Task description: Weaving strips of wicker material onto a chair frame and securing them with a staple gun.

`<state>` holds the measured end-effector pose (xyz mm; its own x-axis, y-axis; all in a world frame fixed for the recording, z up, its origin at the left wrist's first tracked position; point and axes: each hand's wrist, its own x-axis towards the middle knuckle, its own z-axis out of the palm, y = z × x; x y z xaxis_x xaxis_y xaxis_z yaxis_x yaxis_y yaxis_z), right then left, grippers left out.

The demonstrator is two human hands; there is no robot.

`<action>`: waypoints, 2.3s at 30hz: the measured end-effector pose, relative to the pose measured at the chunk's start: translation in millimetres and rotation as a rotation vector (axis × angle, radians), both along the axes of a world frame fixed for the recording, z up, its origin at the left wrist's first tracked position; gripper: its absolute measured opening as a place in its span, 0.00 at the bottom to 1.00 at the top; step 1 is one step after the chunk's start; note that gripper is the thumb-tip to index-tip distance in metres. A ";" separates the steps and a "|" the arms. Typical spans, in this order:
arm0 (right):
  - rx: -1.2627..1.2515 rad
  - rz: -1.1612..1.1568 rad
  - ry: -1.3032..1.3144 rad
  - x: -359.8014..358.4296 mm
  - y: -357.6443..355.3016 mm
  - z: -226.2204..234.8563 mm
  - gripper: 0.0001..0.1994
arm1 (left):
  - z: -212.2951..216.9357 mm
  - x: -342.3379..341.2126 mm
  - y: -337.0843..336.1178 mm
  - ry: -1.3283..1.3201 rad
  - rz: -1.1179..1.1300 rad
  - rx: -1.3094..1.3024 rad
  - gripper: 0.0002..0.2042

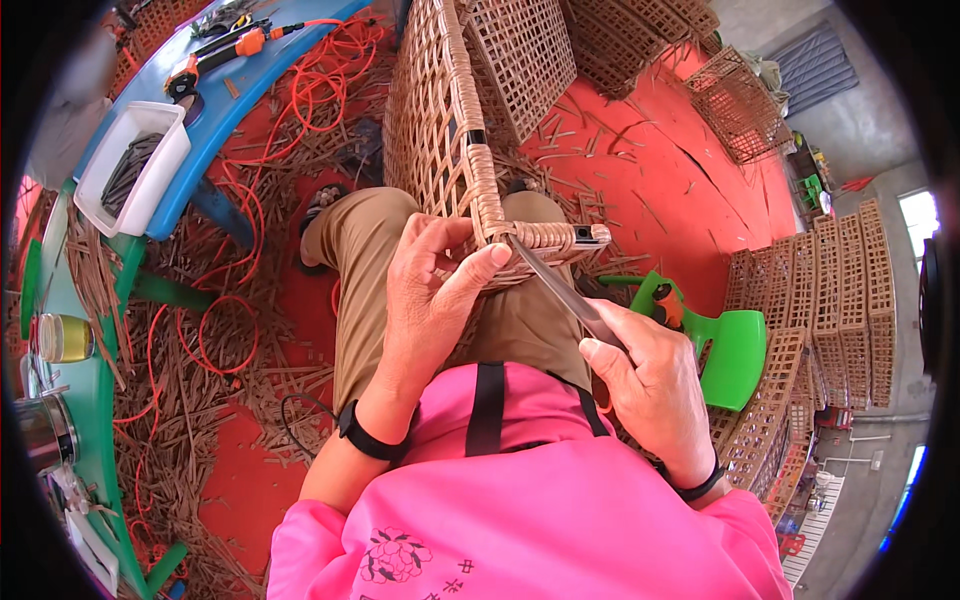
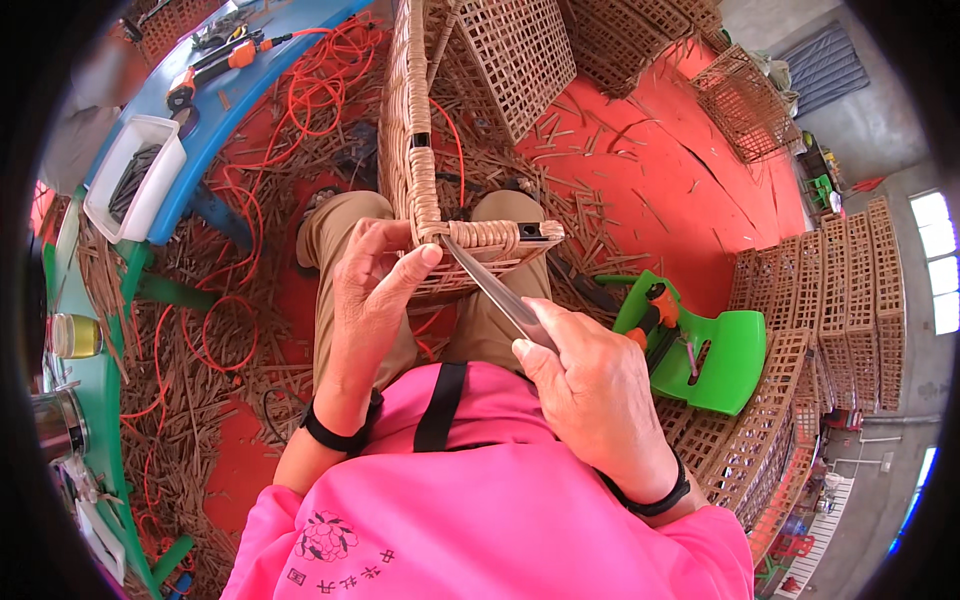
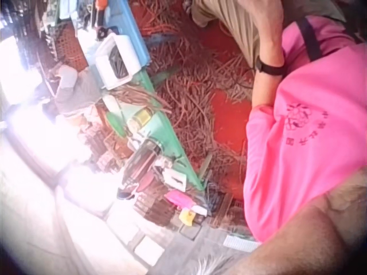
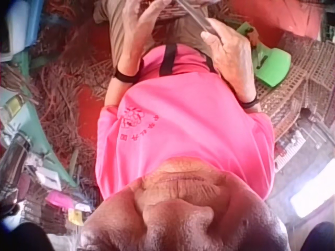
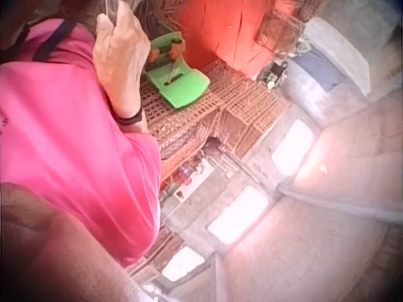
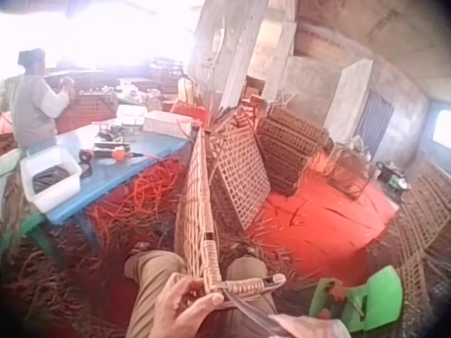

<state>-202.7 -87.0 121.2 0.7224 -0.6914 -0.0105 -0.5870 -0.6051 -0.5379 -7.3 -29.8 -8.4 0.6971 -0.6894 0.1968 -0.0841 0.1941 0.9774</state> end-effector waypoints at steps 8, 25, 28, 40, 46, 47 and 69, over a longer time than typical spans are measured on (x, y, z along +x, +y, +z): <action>-0.114 0.023 0.074 13.3 6.4 22.7 0.11 | 4.9 5.8 -0.2 -0.056 -0.021 0.025 0.19; -0.067 0.061 -0.049 6.2 -16.7 -5.7 0.17 | 2.1 8.1 -2.6 0.019 -0.051 0.001 0.19; 0.073 0.073 -0.078 -1.4 -33.3 -11.0 0.17 | 4.2 8.0 -0.1 -0.032 -0.044 0.016 0.19; 0.866 -0.019 -0.046 12.6 -48.5 32.9 0.11 | 1.4 5.2 -6.1 0.051 -0.040 -0.023 0.15; 1.289 -0.199 0.040 21.8 -54.6 60.2 0.13 | 1.8 2.0 -4.2 0.199 -0.078 -0.071 0.13; 1.203 -0.166 0.069 21.4 -51.6 60.7 0.12 | 2.3 1.6 -3.3 0.178 -0.082 -0.047 0.13; 0.345 0.150 0.155 6.6 -35.9 46.0 0.16 | -2.8 1.9 -2.5 0.170 -0.080 -0.049 0.14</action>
<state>-196.1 -122.8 167.2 0.7866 -0.5151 -0.3405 -0.5961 -0.4896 -0.6363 -5.4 -32.3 -11.2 0.6667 -0.7363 0.1154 0.0993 0.2413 0.9654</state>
